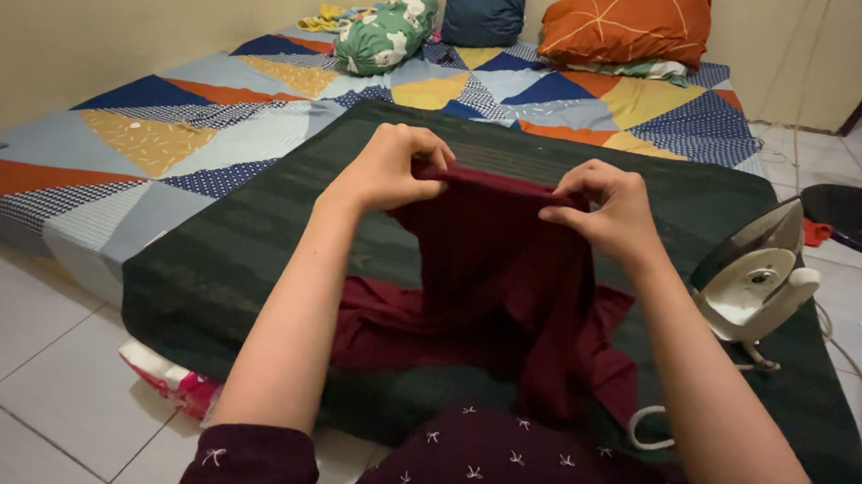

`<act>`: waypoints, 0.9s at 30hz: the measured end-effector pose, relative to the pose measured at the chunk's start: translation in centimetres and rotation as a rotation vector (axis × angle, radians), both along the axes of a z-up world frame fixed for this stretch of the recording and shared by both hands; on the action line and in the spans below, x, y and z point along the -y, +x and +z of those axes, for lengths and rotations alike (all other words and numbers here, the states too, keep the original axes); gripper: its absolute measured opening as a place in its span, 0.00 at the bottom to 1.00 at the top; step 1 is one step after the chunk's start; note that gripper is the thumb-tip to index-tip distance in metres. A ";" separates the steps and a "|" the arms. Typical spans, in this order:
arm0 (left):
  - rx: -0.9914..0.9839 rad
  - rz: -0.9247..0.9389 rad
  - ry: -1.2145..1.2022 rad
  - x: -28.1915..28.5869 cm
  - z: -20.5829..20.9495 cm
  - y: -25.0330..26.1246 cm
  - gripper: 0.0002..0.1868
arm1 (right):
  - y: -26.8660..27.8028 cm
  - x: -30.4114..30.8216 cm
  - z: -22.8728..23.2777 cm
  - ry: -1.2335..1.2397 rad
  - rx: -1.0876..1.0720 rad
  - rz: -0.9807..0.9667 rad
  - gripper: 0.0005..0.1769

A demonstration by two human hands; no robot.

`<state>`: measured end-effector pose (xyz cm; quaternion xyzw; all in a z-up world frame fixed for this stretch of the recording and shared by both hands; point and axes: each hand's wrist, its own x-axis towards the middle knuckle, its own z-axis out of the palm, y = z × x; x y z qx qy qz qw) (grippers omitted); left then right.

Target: The person irons a sleeve and the body of a maroon cardigan, then folds the garment on a flat surface.

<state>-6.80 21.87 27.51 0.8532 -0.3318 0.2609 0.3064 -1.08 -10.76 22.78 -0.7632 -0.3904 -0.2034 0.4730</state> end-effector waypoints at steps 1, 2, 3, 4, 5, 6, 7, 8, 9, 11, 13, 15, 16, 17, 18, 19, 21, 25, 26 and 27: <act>0.000 0.001 0.000 0.1 0.2 -0.2 0.08 | -0.5 -0.1 0.2 -0.010 0.058 -0.047 0.14; -0.048 0.068 -0.038 0.3 0.3 -0.5 0.10 | -1.1 -0.3 0.4 -0.009 0.057 -0.046 0.14; -0.097 0.134 -0.076 0.5 0.4 -0.8 0.12 | -1.6 -0.4 0.7 -0.006 0.183 -0.075 0.15; -0.098 0.133 -0.076 0.6 0.6 -1.0 0.12 | -2.1 -0.6 0.9 -0.005 0.310 -0.105 0.16; -0.084 0.097 -0.126 0.8 0.7 -1.2 0.12 | -2.5 -0.9 1.0 -0.005 0.308 -0.107 0.16; -0.069 0.060 -0.178 1.0 0.7 -1.3 0.11 | -2.8 -1.1 1.1 -0.004 0.378 -0.148 0.16; -0.070 0.058 -0.178 1.1 0.7 -1.3 0.11 | -3.0 -1.3 1.1 -0.003 0.448 -0.188 0.15; -0.016 0.032 -0.175 1.1 0.8 -1.3 0.11 | -3.2 -1.5 1.1 -0.004 0.447 -0.188 0.15; 0.038 0.005 -0.172 1.2 0.8 -1.4 0.11 | -3.3 -1.6 1.0 0.015 0.425 -0.206 0.14; -0.009 0.040 -0.160 1.5 0.8 -1.5 0.10 | -3.1 -1.6 0.7 0.035 0.402 -0.225 0.12; -0.056 0.075 -0.149 1.8 0.9 -1.8 0.10 | -2.8 -1.6 0.4 0.017 0.472 -0.144 0.12; -0.200 0.131 -0.177 1.8 0.8 -2.3 0.14 | -2.7 -1.4 0.1 0.013 0.390 -0.140 0.12; -0.201 0.132 -0.178 1.7 0.6 -2.5 0.14 | -2.7 -1.4 -0.1 0.008 0.308 -0.136 0.13; -0.166 0.078 -0.176 1.5 0.4 -2.6 0.12 | -2.7 -1.3 -0.1 0.007 0.307 -0.135 0.13; -0.131 0.024 -0.173 1.3 0.2 -2.6 0.10 | -2.8 -1.2 -0.1 0.007 0.286 -0.155 0.11; -0.131 0.024 -0.174 1.2 0.0 -2.4 0.10 | -2.9 -1.1 -0.1 0.006 0.265 -0.175 0.11; -0.125 -0.145 -0.202 1.0 -0.6 -1.8 0.08 | -3.0 -1.3 0.0 0.007 0.261 -0.176 0.10; -0.126 -0.104 -0.182 1.0 -1.0 -1.4 0.07 | -3.3 -1.2 0.5 -0.048 0.292 -0.220 0.10; -0.174 -0.005 -0.161 1.0 -0.9 -1.6 0.08 | -3.3 -1.3 0.6 -0.049 0.291 -0.220 0.10; -0.223 0.093 -0.138 1.1 -0.8 -1.7 0.09 | -3.3 -1.4 0.6 -0.041 0.251 -0.218 0.11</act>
